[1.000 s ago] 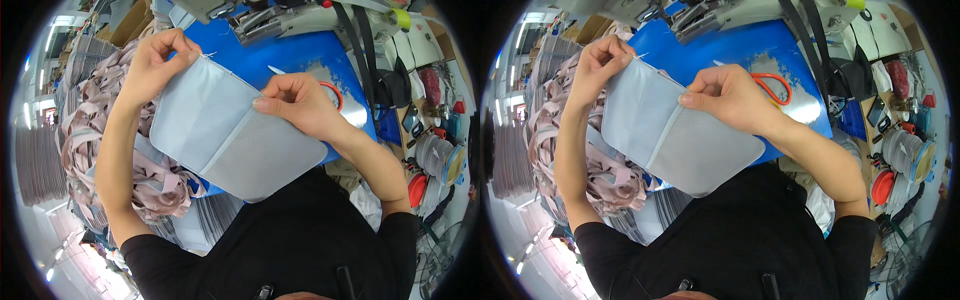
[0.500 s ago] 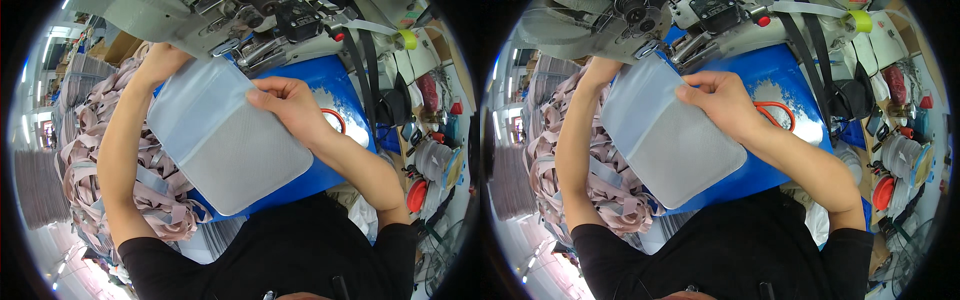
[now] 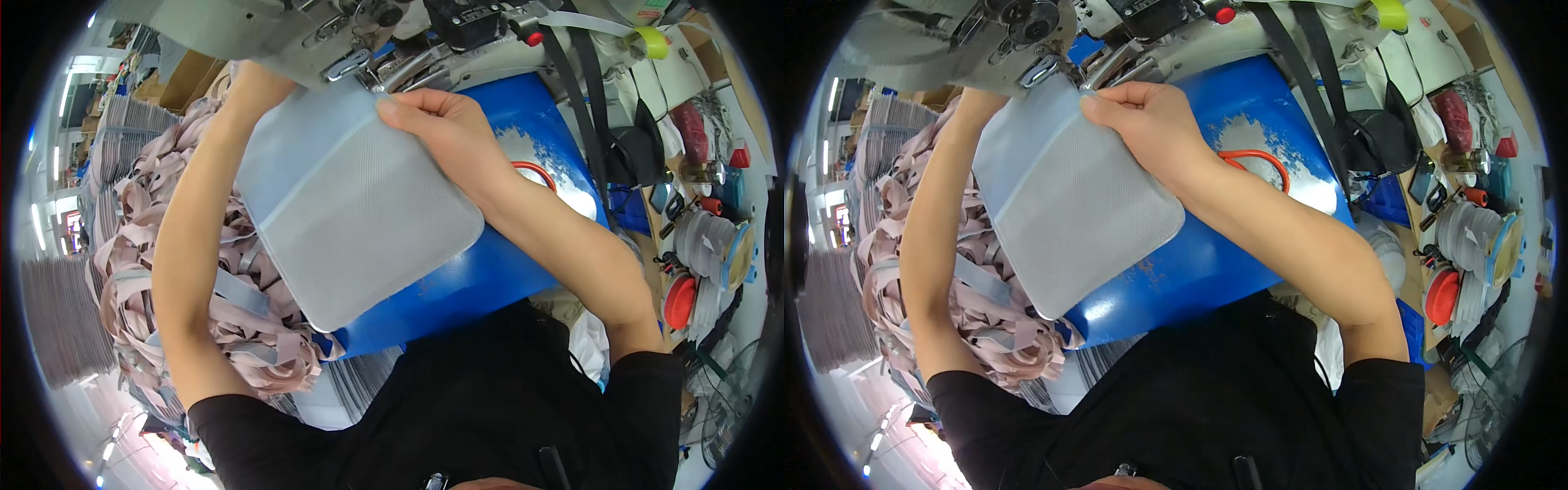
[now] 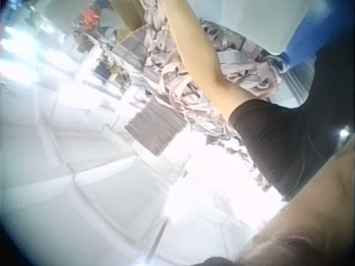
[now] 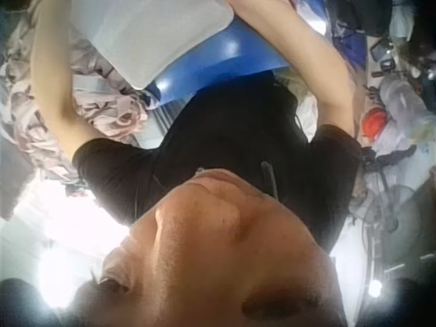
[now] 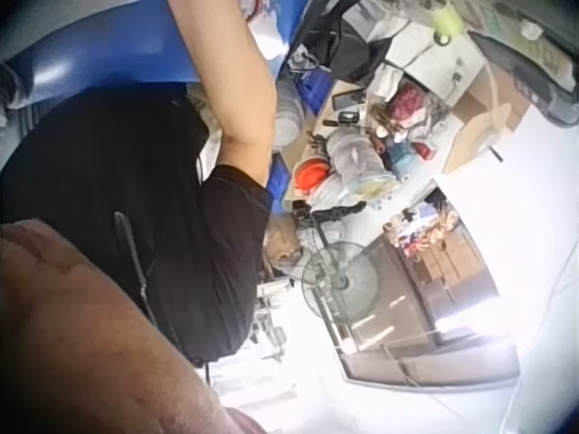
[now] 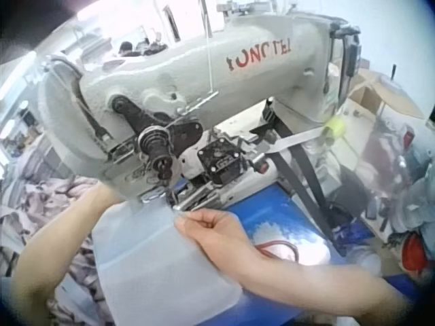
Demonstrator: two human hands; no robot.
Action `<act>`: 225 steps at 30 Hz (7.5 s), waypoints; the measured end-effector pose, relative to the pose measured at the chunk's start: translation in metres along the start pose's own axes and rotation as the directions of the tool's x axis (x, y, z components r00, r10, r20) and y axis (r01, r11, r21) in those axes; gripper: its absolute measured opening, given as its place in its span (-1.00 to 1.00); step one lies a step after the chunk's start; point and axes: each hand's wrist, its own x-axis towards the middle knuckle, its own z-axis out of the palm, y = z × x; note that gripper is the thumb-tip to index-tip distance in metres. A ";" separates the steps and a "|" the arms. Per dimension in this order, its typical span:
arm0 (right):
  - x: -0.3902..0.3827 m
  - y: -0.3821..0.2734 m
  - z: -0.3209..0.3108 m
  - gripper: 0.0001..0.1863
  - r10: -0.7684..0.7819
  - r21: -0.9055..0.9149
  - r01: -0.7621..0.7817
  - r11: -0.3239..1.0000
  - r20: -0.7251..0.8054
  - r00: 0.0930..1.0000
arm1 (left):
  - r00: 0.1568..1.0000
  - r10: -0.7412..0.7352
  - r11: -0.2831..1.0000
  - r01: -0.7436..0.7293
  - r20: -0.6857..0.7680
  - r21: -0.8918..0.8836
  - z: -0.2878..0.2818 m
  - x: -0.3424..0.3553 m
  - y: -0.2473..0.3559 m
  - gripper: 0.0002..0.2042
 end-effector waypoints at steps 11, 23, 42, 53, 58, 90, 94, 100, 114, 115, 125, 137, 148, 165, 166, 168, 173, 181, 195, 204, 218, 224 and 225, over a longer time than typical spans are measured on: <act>0.003 0.004 -0.008 -0.71 0.007 0.028 -0.008 1.000 0.023 1.000 | 0.966 -0.007 0.997 -0.013 0.258 0.076 -0.064 -0.158 0.223 -0.18; -0.057 0.024 -0.035 -0.64 -0.151 0.109 0.128 0.986 0.239 0.959 | 0.964 0.077 0.932 -0.160 0.254 0.325 -0.079 -0.141 0.205 -0.24; -0.008 0.032 -0.027 -0.62 -0.269 0.089 0.255 0.963 0.242 0.932 | 0.960 0.060 0.996 -0.076 0.273 0.049 -0.101 -0.085 0.145 -0.30; -0.015 0.030 -0.028 -0.62 -0.244 0.031 0.244 0.969 0.248 0.937 | 0.980 0.020 0.985 0.015 0.200 -0.169 -0.091 -0.084 0.124 -0.47; -0.004 0.042 -0.025 -0.60 -0.326 0.007 0.332 0.943 0.209 0.922 | 0.976 0.050 0.997 -0.036 0.212 -0.071 -0.100 -0.081 0.132 -0.47; -0.028 0.029 -0.022 -0.61 -0.043 -0.215 0.127 0.968 0.358 0.933 | 0.991 -0.095 0.961 0.117 -0.097 0.250 -0.036 -0.169 0.140 -0.43; -0.042 0.056 -0.019 -0.70 -0.063 -0.265 0.174 0.948 0.380 0.923 | 0.965 -0.223 0.950 0.247 -0.135 0.191 -0.053 -0.191 0.156 -0.47; -0.064 0.044 0.026 -0.64 -0.110 -0.299 0.268 0.916 0.455 0.883 | 0.836 -0.039 0.941 0.215 -0.547 0.261 -0.044 -0.163 0.158 -0.87; -0.167 0.063 -0.103 -0.73 0.158 -0.508 0.017 0.861 0.300 0.941 | 0.584 -0.183 0.637 0.684 -0.791 0.357 -0.121 -0.145 -0.062 -0.40; -0.170 0.064 -0.108 -0.73 0.186 -0.474 -0.042 0.880 0.261 0.947 | 0.574 -0.171 0.659 0.671 -0.801 0.340 -0.129 -0.141 -0.057 -0.39; -0.149 0.046 -0.096 -0.60 -0.105 -0.827 0.378 0.416 0.369 0.924 | 0.995 -0.101 0.903 0.084 0.019 0.421 -0.038 -0.184 0.122 -0.76; -0.050 -0.042 -0.129 -0.54 -0.765 -0.840 0.542 0.028 0.332 0.553 | 0.819 -0.525 0.703 0.266 -0.231 -0.659 0.050 -0.080 0.165 -0.51; -0.004 -0.103 -0.141 -0.59 -0.674 -0.952 0.275 -0.138 0.293 0.678 | 0.812 -0.574 -0.004 0.128 0.108 -0.992 0.058 -0.085 0.153 -0.86; -0.073 -0.166 -0.245 -0.74 -0.793 -0.985 0.092 -0.143 0.169 0.586 | 0.887 -0.388 0.176 0.338 0.251 -0.924 0.038 -0.118 0.073 -0.82; -0.083 -0.166 -0.248 -0.69 -0.775 -0.988 -0.003 -0.152 0.118 0.621 | 0.886 -0.387 0.195 0.348 0.254 -0.917 0.039 -0.113 0.076 -0.83; -0.094 -0.160 -0.248 -0.66 -0.737 -0.991 -0.031 -0.131 0.077 0.671 | 0.917 -0.395 0.354 0.206 0.054 -0.912 0.049 -0.101 0.091 -0.81; -0.100 -0.155 -0.252 -0.60 -0.734 -0.995 -0.043 -0.092 0.039 0.678 | 0.864 -0.453 0.461 0.014 -0.222 -0.887 0.053 -0.073 0.139 -0.81; -0.078 -0.156 -0.274 -0.63 -0.812 -1.000 0.020 0.019 -0.004 0.583 | 0.827 -0.512 0.467 0.042 -0.231 -0.883 0.063 -0.065 0.143 -0.90; -0.068 -0.247 -0.270 -0.61 -0.948 -0.868 0.438 0.233 -0.102 0.302 | 0.690 -0.675 0.373 0.012 -0.262 -0.928 0.100 -0.064 0.157 -0.65; -0.001 -0.370 -0.333 -0.51 -0.938 -0.885 0.374 0.276 -0.163 0.306 | 0.820 -0.566 -0.219 -0.045 0.089 -0.975 0.088 -0.085 0.138 -0.81; 0.087 -0.513 -0.365 -0.48 -0.382 -0.880 -0.149 0.451 -0.341 0.859 | 0.822 -0.569 -0.276 -0.211 -0.018 -0.938 0.084 -0.059 0.143 -0.76; 0.093 -0.500 -0.360 -0.46 -0.372 -0.905 -0.057 0.423 -0.230 0.899 | 0.811 -0.543 0.475 0.084 -0.217 -0.876 0.093 -0.060 0.133 -0.73; 0.089 -0.498 -0.360 -0.45 -0.381 -0.915 -0.035 0.401 -0.201 0.903 | 0.781 -0.531 0.606 0.080 -0.328 -0.792 0.092 -0.057 0.136 -0.77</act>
